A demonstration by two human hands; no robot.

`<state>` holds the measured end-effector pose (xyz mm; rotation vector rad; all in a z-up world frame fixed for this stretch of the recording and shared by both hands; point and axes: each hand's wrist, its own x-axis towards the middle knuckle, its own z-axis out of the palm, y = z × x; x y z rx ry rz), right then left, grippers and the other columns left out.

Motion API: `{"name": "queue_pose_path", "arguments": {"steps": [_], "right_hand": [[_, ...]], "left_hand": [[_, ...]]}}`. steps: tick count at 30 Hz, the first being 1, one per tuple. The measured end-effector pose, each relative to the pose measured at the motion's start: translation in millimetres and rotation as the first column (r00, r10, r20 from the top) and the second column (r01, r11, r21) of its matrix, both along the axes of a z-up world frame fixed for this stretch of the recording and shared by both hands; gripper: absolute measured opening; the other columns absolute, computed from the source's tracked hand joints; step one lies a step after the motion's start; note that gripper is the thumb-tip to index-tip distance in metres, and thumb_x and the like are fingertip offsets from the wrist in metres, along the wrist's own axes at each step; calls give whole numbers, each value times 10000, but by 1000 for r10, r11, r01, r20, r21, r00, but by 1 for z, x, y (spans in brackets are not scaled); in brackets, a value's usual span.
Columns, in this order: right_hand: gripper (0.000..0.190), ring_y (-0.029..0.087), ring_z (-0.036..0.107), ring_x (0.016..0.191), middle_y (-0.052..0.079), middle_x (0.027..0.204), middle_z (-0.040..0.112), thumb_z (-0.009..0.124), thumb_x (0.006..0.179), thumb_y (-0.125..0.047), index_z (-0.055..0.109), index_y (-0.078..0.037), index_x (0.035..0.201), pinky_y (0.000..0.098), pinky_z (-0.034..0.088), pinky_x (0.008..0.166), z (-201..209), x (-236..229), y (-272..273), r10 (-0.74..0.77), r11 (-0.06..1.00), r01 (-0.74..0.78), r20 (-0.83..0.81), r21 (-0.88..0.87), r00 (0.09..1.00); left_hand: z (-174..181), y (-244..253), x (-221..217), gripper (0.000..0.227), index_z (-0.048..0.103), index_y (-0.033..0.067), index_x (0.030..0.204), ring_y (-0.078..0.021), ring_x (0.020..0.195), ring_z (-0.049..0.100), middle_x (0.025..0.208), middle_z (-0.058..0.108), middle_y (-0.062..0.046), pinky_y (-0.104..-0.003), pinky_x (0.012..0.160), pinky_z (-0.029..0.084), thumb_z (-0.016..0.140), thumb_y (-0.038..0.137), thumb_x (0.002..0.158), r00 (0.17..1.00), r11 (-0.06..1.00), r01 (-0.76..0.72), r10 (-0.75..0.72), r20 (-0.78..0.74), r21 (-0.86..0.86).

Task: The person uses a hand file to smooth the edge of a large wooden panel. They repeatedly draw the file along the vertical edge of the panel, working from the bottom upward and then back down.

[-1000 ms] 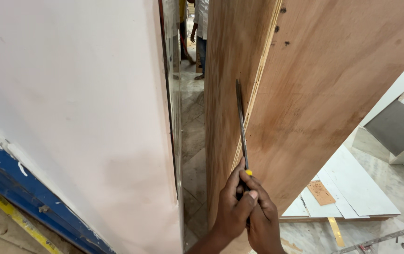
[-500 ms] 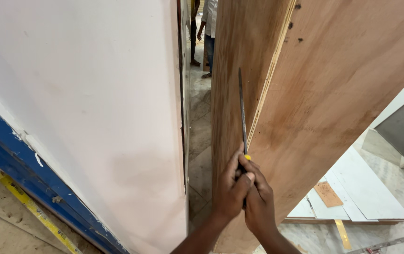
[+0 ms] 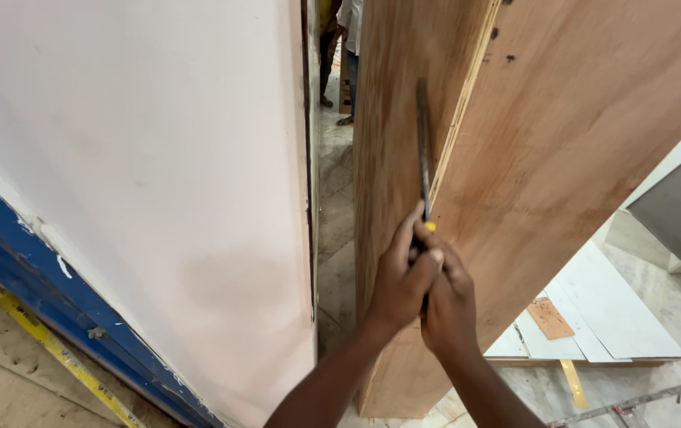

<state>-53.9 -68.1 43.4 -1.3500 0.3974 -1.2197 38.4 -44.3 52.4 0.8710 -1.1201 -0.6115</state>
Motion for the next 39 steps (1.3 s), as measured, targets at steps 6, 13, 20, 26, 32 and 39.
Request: {"name": "queue_pose_path", "arguments": {"steps": [6, 13, 20, 26, 32, 39], "right_hand": [[471, 47, 537, 741, 17, 1044, 664, 441, 1007, -106, 568, -52, 1458, 177, 421, 571, -30, -29, 35, -9, 982, 30, -117, 185, 993], [460, 40, 480, 618, 13, 989, 670, 432, 1007, -102, 588, -69, 1438, 192, 365, 484, -33, -38, 28, -48, 980, 82, -182, 184, 982], [443, 58, 616, 984, 21, 1299, 593, 417, 1007, -55, 583, -47, 1417, 180, 539, 753, -26, -44, 29, -65, 997, 73, -232, 24, 971], [447, 59, 573, 825, 23, 1221, 618, 419, 1005, -70, 599, -70, 1415, 190, 469, 584, -19, -45, 31, -67, 991, 95, -255, 98, 964], [457, 52, 466, 610, 42, 993, 656, 440, 1006, -88, 602, -64, 1432, 196, 356, 461, -6, -34, 26, -91, 974, 130, -204, 188, 975], [422, 31, 464, 631, 18, 935, 595, 462, 1038, -138, 582, -21, 1426, 198, 360, 489, 15, 18, -9, -18, 994, 25, -66, 103, 998]], "left_hand": [[-36, 39, -27, 783, 272, -18, 1628, -63, 819, 517, 949, 574, -25, -225, 768, 473, 554, 138, 915, 991, 996, 81, -78, -108, 26], [-46, 29, -37, 785, 265, -30, 1641, -54, 810, 481, 937, 543, -14, -224, 751, 452, 545, 114, 922, 984, 994, 110, -108, -141, 3], [-40, 31, -42, 751, 236, -12, 1612, -60, 934, 572, 1101, 630, -34, -218, 904, 502, 494, 136, 922, 950, 981, 186, -194, -245, -55], [-44, 26, -41, 784, 260, -20, 1659, -76, 832, 476, 998, 540, -52, -239, 767, 451, 528, 121, 935, 962, 985, 169, -169, -215, -21], [-38, 9, -33, 731, 295, -43, 1614, -103, 1096, 548, 1249, 566, -56, -251, 1009, 462, 543, 105, 943, 986, 994, 87, -97, -138, -73], [-7, -25, 19, 710, 322, -29, 1607, -137, 1137, 567, 1223, 602, -82, -286, 1015, 459, 540, 183, 965, 984, 995, 97, -100, -150, -25]]}}
